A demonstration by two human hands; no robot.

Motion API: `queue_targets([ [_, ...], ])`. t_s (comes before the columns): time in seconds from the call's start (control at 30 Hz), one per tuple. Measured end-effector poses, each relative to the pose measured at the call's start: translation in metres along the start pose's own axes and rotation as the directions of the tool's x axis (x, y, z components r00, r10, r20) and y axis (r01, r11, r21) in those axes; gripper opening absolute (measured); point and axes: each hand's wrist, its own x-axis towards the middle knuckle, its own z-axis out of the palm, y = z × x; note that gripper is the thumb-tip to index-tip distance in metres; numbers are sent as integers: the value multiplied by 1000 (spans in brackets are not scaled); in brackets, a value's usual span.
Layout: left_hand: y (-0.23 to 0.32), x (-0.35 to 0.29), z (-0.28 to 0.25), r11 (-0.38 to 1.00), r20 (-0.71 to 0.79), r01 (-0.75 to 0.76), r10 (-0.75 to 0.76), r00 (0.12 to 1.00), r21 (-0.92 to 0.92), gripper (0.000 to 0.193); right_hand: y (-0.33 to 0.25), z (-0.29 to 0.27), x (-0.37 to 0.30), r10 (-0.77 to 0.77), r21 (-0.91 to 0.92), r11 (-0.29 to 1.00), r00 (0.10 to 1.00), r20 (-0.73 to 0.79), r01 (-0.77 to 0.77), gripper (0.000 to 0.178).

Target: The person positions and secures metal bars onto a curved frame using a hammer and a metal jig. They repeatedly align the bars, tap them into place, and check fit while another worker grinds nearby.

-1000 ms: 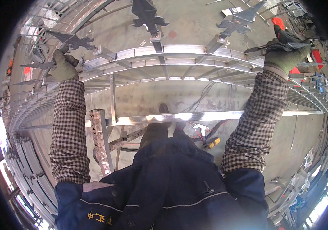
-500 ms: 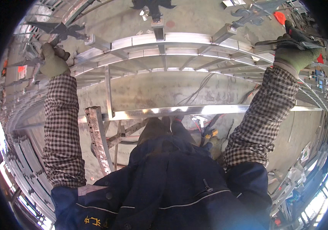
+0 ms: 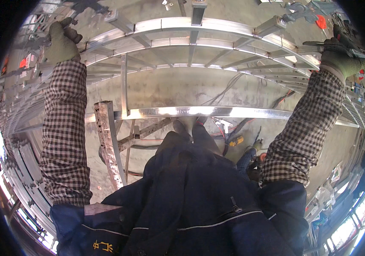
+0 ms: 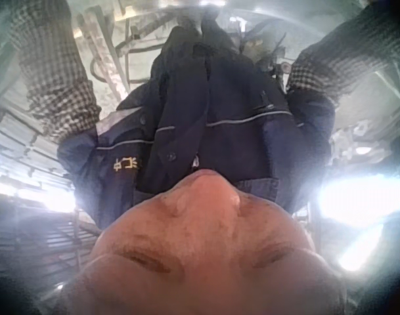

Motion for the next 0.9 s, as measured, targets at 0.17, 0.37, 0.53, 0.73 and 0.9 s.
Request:
queue_targets([
  [0.17, -6, 4, 1, 998, -9, -43, 43, 999, 37, 40, -8, 22, -17, -66, 1, 998, 997, -36, 66, 61],
  [0.37, -10, -3, 0, 996, 119, 33, -23, 993, -80, 42, 5, 16, -11, -138, -12, 990, 987, -86, 137, 69],
  [0.53, -9, -2, 6, 996, 51, 78, -75, 996, -46, 42, 17, 4, 15, -141, 81, 985, 983, -115, 150, 73],
  [0.73, -15, -1, 7, 998, 31, 11, -9, 999, -57, 41, 12, -2, 18, -53, 117, 991, 992, -115, 66, 62],
  [0.9, -16, 2, 7, 996, 33, 29, -27, 999, -90, 38, 11, 9, 9, -186, 101, 976, 980, -70, 192, 63],
])
